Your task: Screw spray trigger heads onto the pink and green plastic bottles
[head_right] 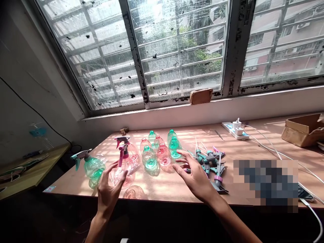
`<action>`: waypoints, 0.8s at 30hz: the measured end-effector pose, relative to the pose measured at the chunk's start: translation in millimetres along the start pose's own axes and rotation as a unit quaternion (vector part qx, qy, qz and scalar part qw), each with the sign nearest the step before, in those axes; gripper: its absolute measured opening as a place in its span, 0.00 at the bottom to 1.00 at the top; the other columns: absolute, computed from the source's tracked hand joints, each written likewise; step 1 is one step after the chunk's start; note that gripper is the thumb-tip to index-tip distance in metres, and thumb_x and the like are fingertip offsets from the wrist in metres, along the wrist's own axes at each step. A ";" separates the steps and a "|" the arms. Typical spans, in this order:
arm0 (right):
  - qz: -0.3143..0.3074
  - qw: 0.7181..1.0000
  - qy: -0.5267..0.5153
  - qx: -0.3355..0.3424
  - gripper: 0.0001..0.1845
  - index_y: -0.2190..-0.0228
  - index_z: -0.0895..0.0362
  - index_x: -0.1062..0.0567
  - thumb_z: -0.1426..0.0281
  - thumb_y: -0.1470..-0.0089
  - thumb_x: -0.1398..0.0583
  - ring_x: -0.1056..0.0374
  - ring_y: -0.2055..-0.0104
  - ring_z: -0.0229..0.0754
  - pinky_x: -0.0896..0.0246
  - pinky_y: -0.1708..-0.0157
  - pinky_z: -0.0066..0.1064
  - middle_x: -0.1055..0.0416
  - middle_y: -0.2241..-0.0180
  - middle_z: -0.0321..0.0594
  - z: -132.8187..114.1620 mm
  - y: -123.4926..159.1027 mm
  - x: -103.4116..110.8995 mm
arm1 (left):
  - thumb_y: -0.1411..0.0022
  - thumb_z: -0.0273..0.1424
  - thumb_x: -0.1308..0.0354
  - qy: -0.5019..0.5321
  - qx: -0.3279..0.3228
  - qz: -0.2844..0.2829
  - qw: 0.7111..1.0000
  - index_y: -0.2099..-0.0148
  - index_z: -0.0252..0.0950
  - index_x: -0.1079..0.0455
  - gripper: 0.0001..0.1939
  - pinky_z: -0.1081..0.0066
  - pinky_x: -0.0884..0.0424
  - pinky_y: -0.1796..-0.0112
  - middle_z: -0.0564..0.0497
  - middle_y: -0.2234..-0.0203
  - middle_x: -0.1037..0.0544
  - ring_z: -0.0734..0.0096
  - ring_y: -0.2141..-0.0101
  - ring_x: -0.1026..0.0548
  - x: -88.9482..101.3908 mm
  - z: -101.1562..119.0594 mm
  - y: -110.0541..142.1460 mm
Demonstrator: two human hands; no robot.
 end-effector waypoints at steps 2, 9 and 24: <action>-0.028 0.999 0.003 0.020 0.34 0.33 0.47 0.36 0.53 0.35 0.37 0.25 0.43 0.55 0.25 0.45 0.49 0.25 0.44 0.50 -17.9 10.8 0.3 | 0.31 0.41 0.36 0.066 -0.078 -0.060 0.993 0.39 0.44 0.29 0.20 0.51 0.30 0.38 0.45 0.43 0.21 0.49 0.40 0.24 -9.2 44.8 1.7; -0.112 0.993 -0.005 0.023 0.25 0.55 0.52 0.17 0.46 0.44 0.32 0.30 0.70 0.42 0.34 0.73 0.30 0.22 0.66 0.39 -41.8 12.8 26.8 | 0.35 0.40 0.30 0.213 -0.099 -0.485 0.842 0.37 0.49 0.23 0.24 0.54 0.31 0.36 0.51 0.41 0.19 0.49 0.39 0.24 -88.1 142.0 26.2; 0.119 0.919 -0.315 -0.203 0.30 0.76 0.56 0.28 0.47 0.59 0.24 0.50 0.80 0.30 0.53 0.83 0.21 0.39 0.80 0.28 5.3 10.4 55.0 | 0.47 0.46 0.23 0.167 -0.243 -0.217 0.931 0.28 0.46 0.48 0.52 0.53 0.21 0.44 0.38 0.38 0.26 0.45 0.40 0.23 -62.0 176.0 14.9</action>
Point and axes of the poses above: each hand's wrist, its own y-axis away from the middle knuckle, its own x-axis out of the back of the hand, z = x × y, the point moved 10 cm from there along -y, towards the middle knuckle
